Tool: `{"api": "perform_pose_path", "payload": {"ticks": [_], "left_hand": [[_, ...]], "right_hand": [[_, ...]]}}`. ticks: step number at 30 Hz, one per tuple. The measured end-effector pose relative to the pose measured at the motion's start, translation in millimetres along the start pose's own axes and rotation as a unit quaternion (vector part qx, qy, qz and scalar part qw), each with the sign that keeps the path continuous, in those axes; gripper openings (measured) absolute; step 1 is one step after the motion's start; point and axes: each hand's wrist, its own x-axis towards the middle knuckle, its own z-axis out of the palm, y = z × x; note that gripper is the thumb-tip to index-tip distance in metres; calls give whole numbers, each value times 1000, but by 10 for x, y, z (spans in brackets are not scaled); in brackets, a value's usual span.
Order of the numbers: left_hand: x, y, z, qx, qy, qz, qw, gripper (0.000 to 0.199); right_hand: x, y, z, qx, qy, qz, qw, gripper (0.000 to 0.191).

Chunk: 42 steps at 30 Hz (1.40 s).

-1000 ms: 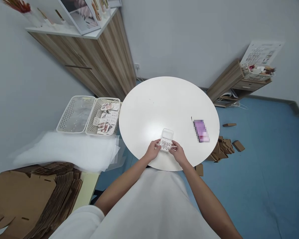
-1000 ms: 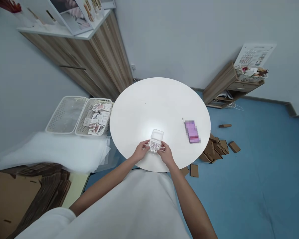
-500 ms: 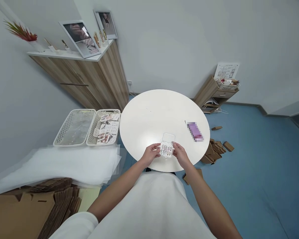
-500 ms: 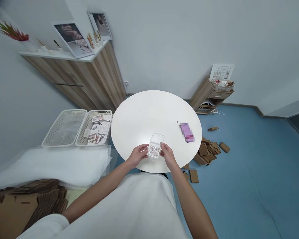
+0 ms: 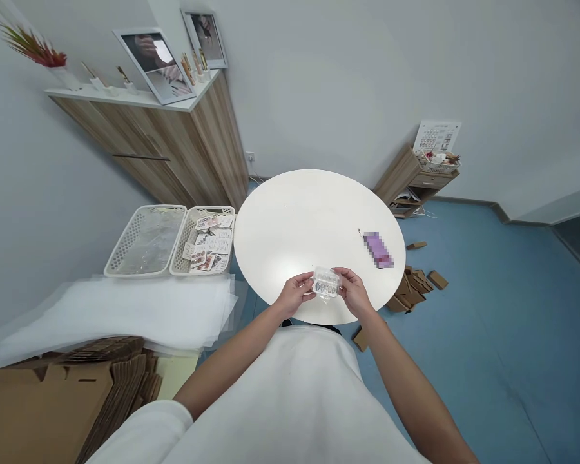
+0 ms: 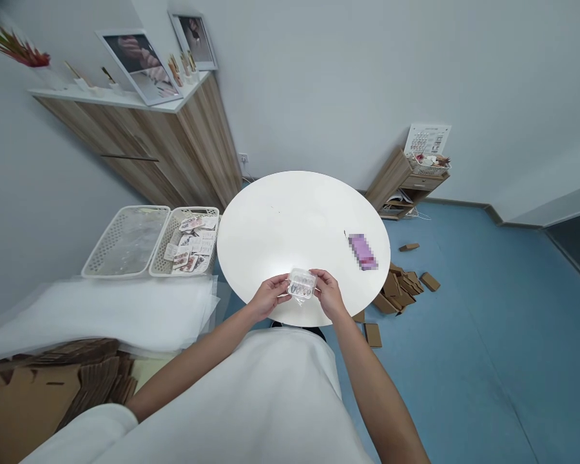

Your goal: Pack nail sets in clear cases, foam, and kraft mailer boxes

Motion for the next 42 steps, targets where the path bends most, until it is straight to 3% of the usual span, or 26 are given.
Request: {"api": "perform_pose_path", "payload": {"ticks": [9, 16, 20, 24, 26, 31, 32, 37, 42], "left_hand": [[-11, 43, 16, -13, -12, -10, 1000, 38], [31, -40, 20, 35, 34, 20, 999, 44], [45, -70, 35, 37, 62, 32, 997, 45], [34, -99, 56, 68, 75, 42, 994, 47], [30, -116, 61, 111, 97, 54, 988, 49], [43, -125, 47, 248, 225, 84, 938, 62], [50, -118, 49, 250, 222, 77, 939, 64], [97, -96, 165, 183, 101, 20, 978, 56], [187, -203, 347, 158, 105, 38, 981, 39]], "right_hand": [[-21, -11, 1, 41, 0, 8, 999, 27], [-138, 56, -2, 2, 19, 26, 999, 44], [-204, 149, -31, -3, 25, 57, 998, 43], [-164, 212, -26, -13, 42, 41, 998, 43], [-129, 214, -25, -10, 47, 34, 998, 43], [-65, 159, -95, 2, 39, 46, 998, 42], [-53, 145, -118, 4, 34, 50, 998, 41], [13, 87, -239, 4, 17, 54, 998, 42], [80, 68, -387, -1, 0, 65, 998, 44]]}}
